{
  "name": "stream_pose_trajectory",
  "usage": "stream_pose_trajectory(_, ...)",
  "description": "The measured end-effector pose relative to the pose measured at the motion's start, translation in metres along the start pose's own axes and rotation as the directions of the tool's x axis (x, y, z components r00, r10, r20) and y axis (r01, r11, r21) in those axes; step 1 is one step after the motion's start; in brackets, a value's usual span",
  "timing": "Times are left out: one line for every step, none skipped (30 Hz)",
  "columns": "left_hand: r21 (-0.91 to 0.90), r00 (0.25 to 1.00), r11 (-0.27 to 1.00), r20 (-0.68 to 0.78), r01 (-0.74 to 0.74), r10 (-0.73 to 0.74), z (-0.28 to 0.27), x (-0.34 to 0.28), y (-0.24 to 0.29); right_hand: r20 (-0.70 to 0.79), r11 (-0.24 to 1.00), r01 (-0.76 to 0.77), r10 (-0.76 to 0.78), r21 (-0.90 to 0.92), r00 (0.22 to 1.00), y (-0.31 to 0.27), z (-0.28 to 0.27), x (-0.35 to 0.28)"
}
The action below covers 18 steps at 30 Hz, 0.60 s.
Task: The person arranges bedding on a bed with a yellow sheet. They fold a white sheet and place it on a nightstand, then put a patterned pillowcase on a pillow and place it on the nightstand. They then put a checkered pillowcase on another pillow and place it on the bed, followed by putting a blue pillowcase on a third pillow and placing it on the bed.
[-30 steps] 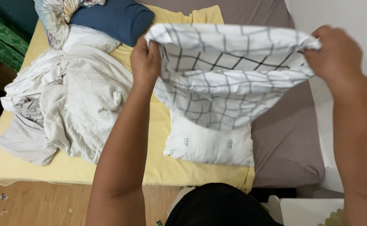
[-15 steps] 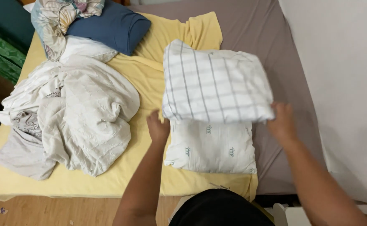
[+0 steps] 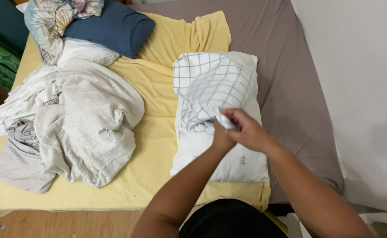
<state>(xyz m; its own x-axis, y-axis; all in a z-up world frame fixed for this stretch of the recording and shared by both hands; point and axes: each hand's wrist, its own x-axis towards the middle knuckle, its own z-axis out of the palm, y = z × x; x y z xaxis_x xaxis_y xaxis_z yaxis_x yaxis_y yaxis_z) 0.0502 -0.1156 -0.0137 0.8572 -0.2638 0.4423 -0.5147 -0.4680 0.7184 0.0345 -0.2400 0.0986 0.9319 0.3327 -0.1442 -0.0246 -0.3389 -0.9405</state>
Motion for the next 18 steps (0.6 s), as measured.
stream_pose_trajectory(-0.254, 0.977, 0.946, -0.023, 0.200, -0.213, -0.003, 0.014, -0.001, -0.053, 0.978, 0.202, -0.205, -0.055, 0.977, 0.000, -0.009, 0.001)
stream_pose_trajectory(-0.489, 0.910, 0.792, 0.007, 0.365, -0.414, -0.007, 0.029, -0.004, -0.089, 0.910, 0.396, -0.408, -0.121, 0.909, -0.001, -0.018, 0.006)
stream_pose_trajectory(-0.488, 0.911, 0.795, 0.004, 0.361, -0.411, -0.035, 0.043, 0.015, -0.089, 0.908, 0.400, -0.412, -0.122, 0.907, -0.009, -0.026, 0.011)
stream_pose_trajectory(-0.295, 0.920, 0.873, 0.083, 0.389, -0.382, -0.062, 0.053, 0.034, -0.109, 0.865, 0.405, -0.452, -0.297, 0.885, -0.016, -0.032, 0.013)
stream_pose_trajectory(-0.090, 0.916, 0.919, 0.167, 0.384, -0.366, -0.088, 0.063, 0.054, -0.119, 0.796, 0.391, -0.493, -0.463, 0.862, -0.022, -0.038, 0.015)
stream_pose_trajectory(-0.088, 0.915, 0.919, 0.167, 0.385, -0.367, -0.113, 0.070, 0.078, -0.119, 0.796, 0.392, -0.493, -0.460, 0.862, -0.013, -0.037, 0.022)
stream_pose_trajectory(-0.084, 0.910, 0.924, 0.225, 0.374, -0.348, -0.138, 0.078, 0.102, -0.126, 0.807, 0.267, -0.384, -0.527, 0.915, -0.004, -0.036, 0.030)
stream_pose_trajectory(-0.081, 0.904, 0.930, 0.279, 0.358, -0.324, -0.163, 0.087, 0.126, -0.143, 0.793, 0.141, -0.276, -0.592, 0.950, 0.004, -0.037, 0.040)
stream_pose_trajectory(-0.080, 0.906, 0.932, 0.275, 0.354, -0.321, -0.184, 0.093, 0.138, -0.143, 0.792, 0.146, -0.282, -0.593, 0.949, 0.016, -0.036, 0.048)
stream_pose_trajectory(-0.202, 0.929, 0.918, 0.220, 0.340, -0.296, -0.204, 0.096, 0.149, -0.207, 0.776, 0.077, -0.261, -0.626, 0.943, 0.031, -0.034, 0.053)
stream_pose_trajectory(-0.322, 0.947, 0.893, 0.161, 0.315, -0.276, -0.223, 0.100, 0.161, -0.271, 0.757, 0.007, -0.242, -0.653, 0.931, 0.046, -0.032, 0.057)
stream_pose_trajectory(-0.323, 0.947, 0.891, 0.161, 0.318, -0.279, -0.241, 0.099, 0.157, -0.269, 0.756, 0.006, -0.240, -0.654, 0.933, 0.062, -0.041, 0.060)
stream_pose_trajectory(-0.545, 0.941, 0.775, 0.085, 0.320, -0.329, -0.258, 0.099, 0.153, -0.293, 0.832, -0.028, -0.163, -0.554, 0.942, 0.077, -0.049, 0.063)
stream_pose_trajectory(-0.735, 0.921, 0.620, 0.015, 0.274, -0.389, -0.277, 0.099, 0.149, -0.305, 0.892, -0.061, -0.089, -0.449, 0.948, 0.092, -0.059, 0.069)
stream_pose_trajectory(-0.737, 0.921, 0.620, 0.010, 0.270, -0.389, -0.289, 0.097, 0.128, -0.302, 0.890, -0.057, -0.093, -0.452, 0.949, 0.103, -0.078, 0.073)
stream_pose_trajectory(-0.814, 0.923, 0.531, 0.017, 0.236, -0.384, -0.302, 0.093, 0.108, -0.431, 0.969, -0.096, -0.013, -0.229, 0.902, 0.115, -0.096, 0.076)
stream_pose_trajectory(-0.879, 0.925, 0.433, 0.022, 0.198, -0.379, -0.314, 0.089, 0.087, -0.531, 0.994, -0.107, 0.095, 0.008, 0.842, 0.128, -0.114, 0.079)
stream_pose_trajectory(-0.880, 0.925, 0.431, 0.024, 0.199, -0.379, -0.317, 0.085, 0.075, -0.533, 0.994, -0.109, 0.096, 0.007, 0.841, 0.105, -0.130, 0.071)
